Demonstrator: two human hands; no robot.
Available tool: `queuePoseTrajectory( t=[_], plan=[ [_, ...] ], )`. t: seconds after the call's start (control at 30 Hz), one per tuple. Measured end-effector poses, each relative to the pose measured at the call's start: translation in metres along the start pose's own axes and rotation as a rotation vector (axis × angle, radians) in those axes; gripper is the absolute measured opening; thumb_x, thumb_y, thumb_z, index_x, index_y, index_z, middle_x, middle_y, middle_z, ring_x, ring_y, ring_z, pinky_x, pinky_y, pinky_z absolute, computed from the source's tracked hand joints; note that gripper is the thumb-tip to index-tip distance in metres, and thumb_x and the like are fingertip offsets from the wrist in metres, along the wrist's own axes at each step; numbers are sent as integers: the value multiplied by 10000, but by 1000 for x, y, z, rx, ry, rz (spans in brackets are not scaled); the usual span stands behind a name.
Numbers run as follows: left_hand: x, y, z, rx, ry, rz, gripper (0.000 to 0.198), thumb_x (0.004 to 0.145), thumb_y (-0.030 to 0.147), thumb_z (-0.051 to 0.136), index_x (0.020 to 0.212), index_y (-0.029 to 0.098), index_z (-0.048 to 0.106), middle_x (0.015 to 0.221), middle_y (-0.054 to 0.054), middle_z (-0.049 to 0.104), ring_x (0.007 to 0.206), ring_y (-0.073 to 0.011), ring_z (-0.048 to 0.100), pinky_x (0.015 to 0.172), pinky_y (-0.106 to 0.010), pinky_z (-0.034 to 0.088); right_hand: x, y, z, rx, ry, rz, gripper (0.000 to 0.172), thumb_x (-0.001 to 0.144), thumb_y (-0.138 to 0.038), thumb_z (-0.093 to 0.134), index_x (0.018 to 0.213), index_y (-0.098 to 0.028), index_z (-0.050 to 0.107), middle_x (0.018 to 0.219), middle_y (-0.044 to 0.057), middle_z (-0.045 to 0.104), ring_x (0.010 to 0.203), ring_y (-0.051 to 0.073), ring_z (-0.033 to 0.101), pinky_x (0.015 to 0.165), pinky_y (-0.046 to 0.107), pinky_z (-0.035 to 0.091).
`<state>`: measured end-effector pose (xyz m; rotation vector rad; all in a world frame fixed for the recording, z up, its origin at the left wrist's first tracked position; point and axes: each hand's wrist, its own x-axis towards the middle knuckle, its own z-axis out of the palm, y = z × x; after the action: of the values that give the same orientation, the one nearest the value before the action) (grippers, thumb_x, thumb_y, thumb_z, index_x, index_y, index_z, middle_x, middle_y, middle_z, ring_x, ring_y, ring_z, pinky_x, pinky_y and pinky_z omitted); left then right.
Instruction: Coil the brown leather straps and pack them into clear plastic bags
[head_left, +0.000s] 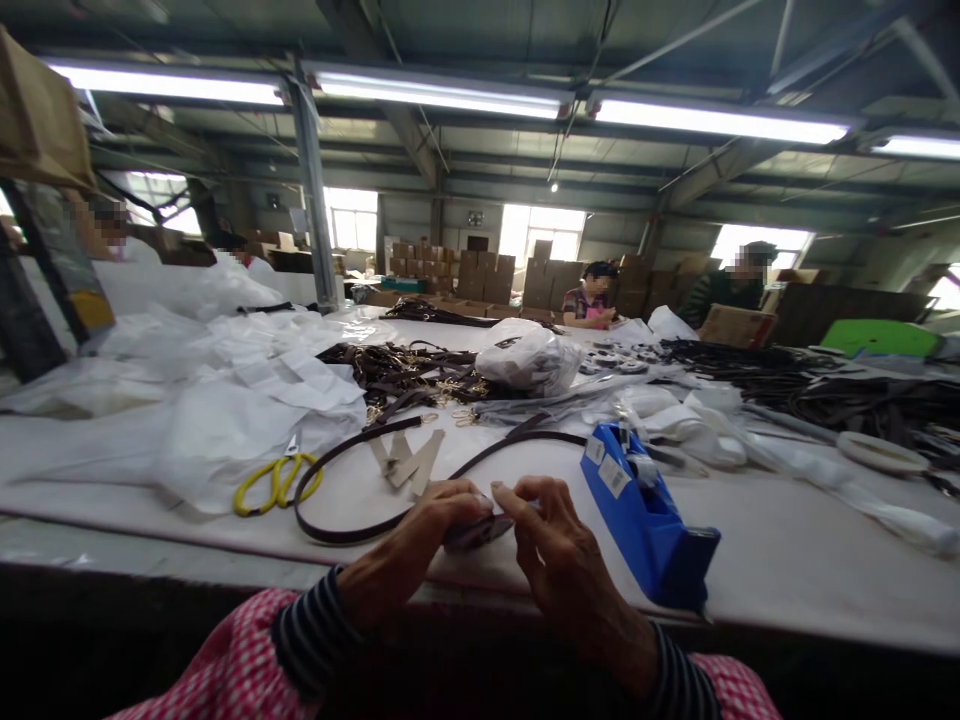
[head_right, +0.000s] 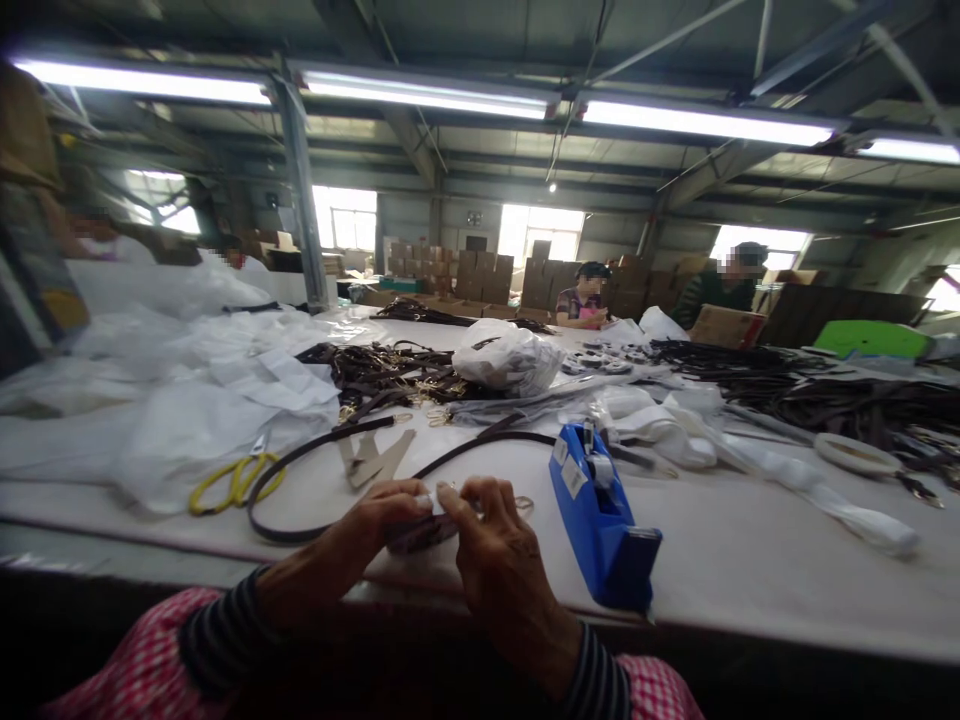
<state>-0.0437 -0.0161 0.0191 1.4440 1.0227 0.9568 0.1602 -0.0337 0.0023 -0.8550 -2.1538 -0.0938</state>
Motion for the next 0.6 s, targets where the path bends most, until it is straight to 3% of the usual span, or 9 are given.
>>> queuePoseTrajectory(
  t=[0.13, 0.23, 0.3, 0.37, 0.47, 0.53, 0.6],
  plan=[
    [-2, 8, 0, -2, -12, -20, 339, 845, 515, 627, 763, 195, 551, 663, 35, 483, 623, -146, 416, 603, -282, 317, -4, -8, 14, -95, 82, 0, 762, 838, 75, 414, 1539, -223, 427, 1247, 157, 545, 1104, 318, 527, 879, 499, 585],
    [-7, 19, 0, 162, -8, 47, 363, 868, 546, 623, 802, 193, 570, 682, 44, 476, 650, -151, 419, 612, -279, 315, -5, -16, -1, -45, 11, 36, 756, 841, 45, 470, 1546, -223, 410, 1336, 158, 521, 1183, 311, 529, 983, 504, 564],
    [-10, 23, -3, 331, 40, 127, 364, 891, 556, 592, 814, 200, 584, 719, 35, 498, 697, -173, 457, 643, -287, 344, -6, -14, -27, 8, -18, 64, 705, 880, 2, 504, 1539, -233, 415, 1398, 143, 503, 1268, 290, 511, 1077, 475, 517],
    [-11, 24, -7, 472, 115, 182, 381, 910, 576, 558, 823, 207, 603, 773, 20, 527, 746, -198, 496, 685, -304, 374, -11, -3, -64, 3, 60, 125, 545, 948, -77, 519, 1465, -250, 503, 1384, 120, 531, 1285, 266, 515, 1088, 435, 498],
    [-11, 20, -10, 574, 185, 215, 400, 908, 596, 551, 835, 211, 631, 840, 3, 540, 790, -223, 532, 739, -330, 413, -25, 29, -123, -45, 240, 367, 208, 998, -280, 553, 1143, -240, 697, 1205, 100, 613, 1113, 256, 588, 829, 348, 552],
    [-12, 15, -9, 586, 219, 235, 396, 902, 597, 563, 871, 212, 650, 877, -8, 542, 821, -235, 544, 772, -344, 435, -35, 55, -152, 0, 209, 604, 230, 954, -407, 596, 911, -215, 716, 1040, 85, 627, 978, 249, 593, 729, 326, 516],
    [-13, 10, -4, 590, 250, 269, 399, 891, 604, 582, 898, 211, 654, 902, -16, 536, 833, -237, 540, 791, -351, 445, -43, 74, -166, 125, 69, 807, 310, 868, -485, 656, 761, -198, 706, 919, 66, 618, 875, 238, 582, 679, 318, 489]
  ],
)
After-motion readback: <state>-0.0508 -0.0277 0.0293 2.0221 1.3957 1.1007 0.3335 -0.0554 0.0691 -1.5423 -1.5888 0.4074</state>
